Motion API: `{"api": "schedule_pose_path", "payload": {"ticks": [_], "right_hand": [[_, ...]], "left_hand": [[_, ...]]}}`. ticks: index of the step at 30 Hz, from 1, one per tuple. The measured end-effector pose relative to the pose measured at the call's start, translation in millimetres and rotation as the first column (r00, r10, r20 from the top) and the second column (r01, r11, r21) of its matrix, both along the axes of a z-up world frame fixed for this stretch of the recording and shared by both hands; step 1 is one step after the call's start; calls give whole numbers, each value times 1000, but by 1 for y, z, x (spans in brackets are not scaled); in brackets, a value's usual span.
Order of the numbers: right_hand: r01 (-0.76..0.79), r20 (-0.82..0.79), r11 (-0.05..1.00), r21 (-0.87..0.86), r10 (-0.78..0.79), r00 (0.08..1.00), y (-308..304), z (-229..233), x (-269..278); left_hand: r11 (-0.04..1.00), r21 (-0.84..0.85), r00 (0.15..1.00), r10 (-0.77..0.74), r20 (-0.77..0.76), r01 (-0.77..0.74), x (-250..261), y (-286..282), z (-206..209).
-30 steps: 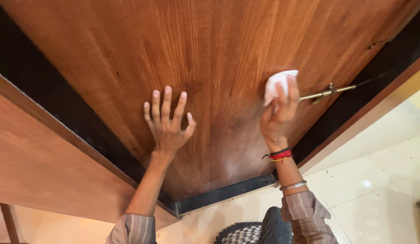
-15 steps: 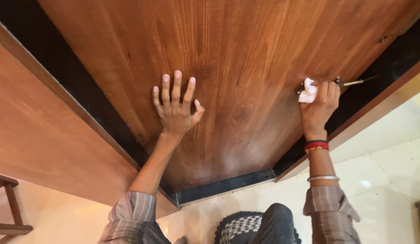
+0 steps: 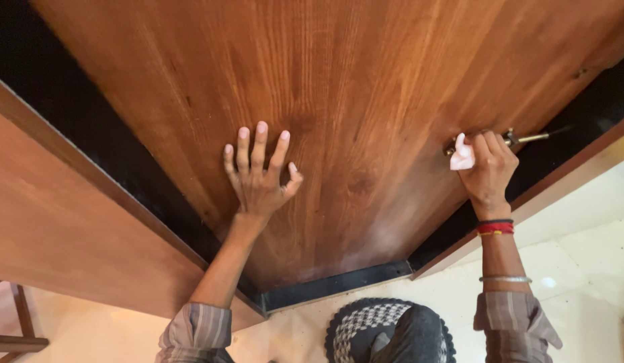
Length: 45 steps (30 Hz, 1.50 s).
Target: The person wipes a wooden door with a white cloth, moving from the upper section down to the lower section. They clean the door surface and edges systematically, then briefly wipe the adjacent wall.
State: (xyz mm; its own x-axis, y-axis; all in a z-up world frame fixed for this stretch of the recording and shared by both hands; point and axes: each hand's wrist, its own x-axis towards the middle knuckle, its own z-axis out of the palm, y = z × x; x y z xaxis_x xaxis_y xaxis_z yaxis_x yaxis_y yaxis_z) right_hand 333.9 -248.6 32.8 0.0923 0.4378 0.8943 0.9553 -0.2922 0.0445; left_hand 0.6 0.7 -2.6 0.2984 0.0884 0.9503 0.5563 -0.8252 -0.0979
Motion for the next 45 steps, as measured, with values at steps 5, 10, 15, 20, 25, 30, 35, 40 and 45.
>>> {"api": "schedule_pose_path", "payload": {"ticks": [5,10,15,20,25,30,35,40,45], "right_hand": [[7,14,1000,5,-7,1000,3,-2,0],[1,-4,1000,2,-1,1000,0,-1,-2],[-20,-27,1000,13,21,999,1,4,-5],[38,-86,997,-65,-44,995,1,16,-16],[-224,-256,973,52,230,939,-40,34,-40],[-13,-310,745,667,293,904,1,24,-55],[59,-282,728,683,189,941,69,46,-61],[-225,-93,912,344,272,958,91,44,-123],[-376,9,925,54,376,926,127,-27,-149]], "left_hand": [[1000,4,1000,24,-1,-24,1,2,-4],[1000,2,1000,29,-1,-29,0,1,-6],[999,27,999,35,11,-35,1,2,-8],[998,47,999,36,15,-37,-1,2,-11],[997,64,999,37,36,-40,2,3,-11],[998,51,999,42,20,-43,1,3,-8],[998,45,999,51,-1,-51,-5,-1,-10],[997,61,999,52,14,-52,-2,3,-5],[999,12,999,32,-9,-32,-6,0,-6]]}}
